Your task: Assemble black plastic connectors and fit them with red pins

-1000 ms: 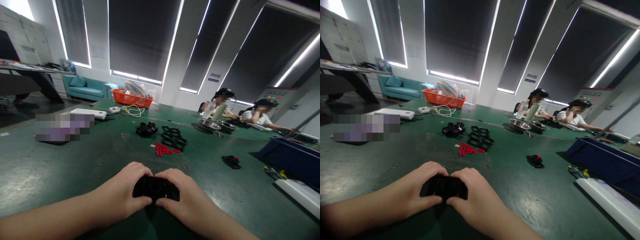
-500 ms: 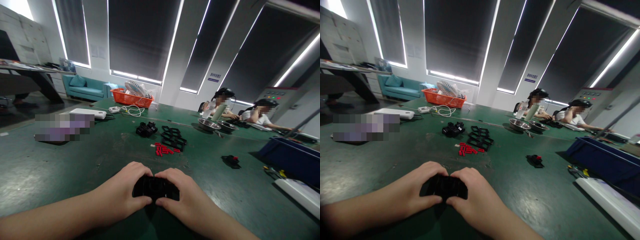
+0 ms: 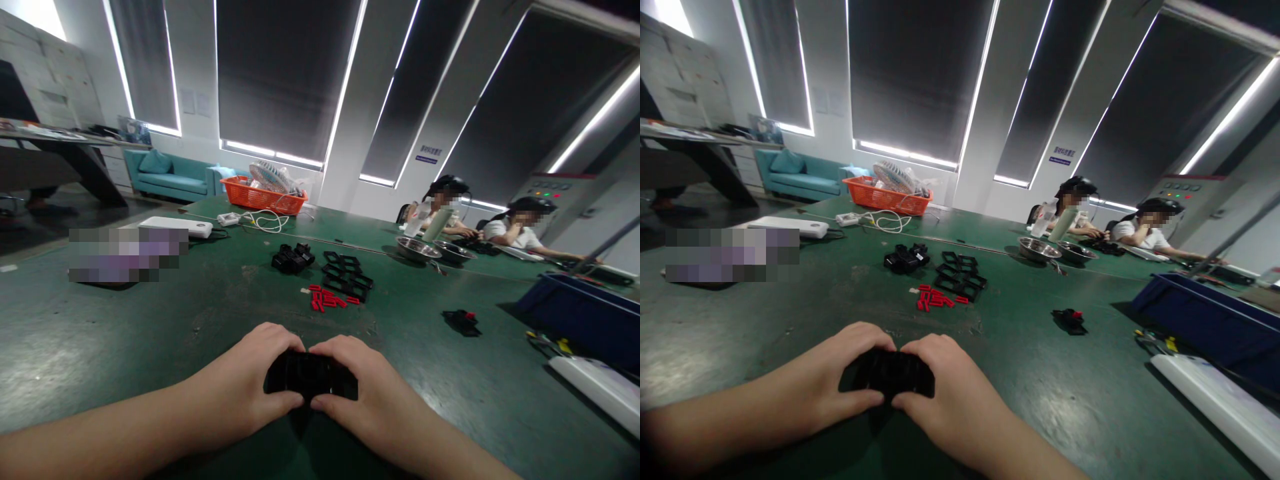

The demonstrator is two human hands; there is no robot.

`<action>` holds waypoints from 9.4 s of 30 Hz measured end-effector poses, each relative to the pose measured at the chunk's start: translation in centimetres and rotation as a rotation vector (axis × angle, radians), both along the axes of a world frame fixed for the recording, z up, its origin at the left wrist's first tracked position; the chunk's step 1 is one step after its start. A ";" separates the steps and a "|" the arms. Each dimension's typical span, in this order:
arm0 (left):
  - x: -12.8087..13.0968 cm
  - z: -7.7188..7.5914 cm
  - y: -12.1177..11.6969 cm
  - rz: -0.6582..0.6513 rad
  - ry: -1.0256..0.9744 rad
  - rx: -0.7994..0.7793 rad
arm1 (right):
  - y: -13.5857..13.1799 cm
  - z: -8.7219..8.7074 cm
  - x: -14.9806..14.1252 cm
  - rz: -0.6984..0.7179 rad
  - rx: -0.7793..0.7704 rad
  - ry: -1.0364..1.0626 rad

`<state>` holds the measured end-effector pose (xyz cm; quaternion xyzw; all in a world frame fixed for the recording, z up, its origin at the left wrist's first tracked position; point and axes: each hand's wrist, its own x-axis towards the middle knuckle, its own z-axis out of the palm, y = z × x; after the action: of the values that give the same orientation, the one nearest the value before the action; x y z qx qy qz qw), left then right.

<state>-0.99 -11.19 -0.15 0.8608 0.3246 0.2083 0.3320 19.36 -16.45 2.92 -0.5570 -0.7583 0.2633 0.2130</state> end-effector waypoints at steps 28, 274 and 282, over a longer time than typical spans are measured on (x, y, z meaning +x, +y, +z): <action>0.1 0.0 0.1 -0.012 0.006 0.018 | 0.2 -0.5 0.2 0.014 0.013 0.010; 0.0 -0.2 0.5 -0.064 0.001 -0.003 | 0.2 -0.4 0.1 0.018 0.002 0.014; 0.1 -0.3 0.7 -0.063 0.013 0.016 | 0.1 -0.3 0.0 0.024 0.002 0.023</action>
<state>-0.90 -10.50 -0.48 0.8747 0.2976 0.1947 0.3292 19.40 -16.34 2.64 -0.5447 -0.7626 0.2715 0.2191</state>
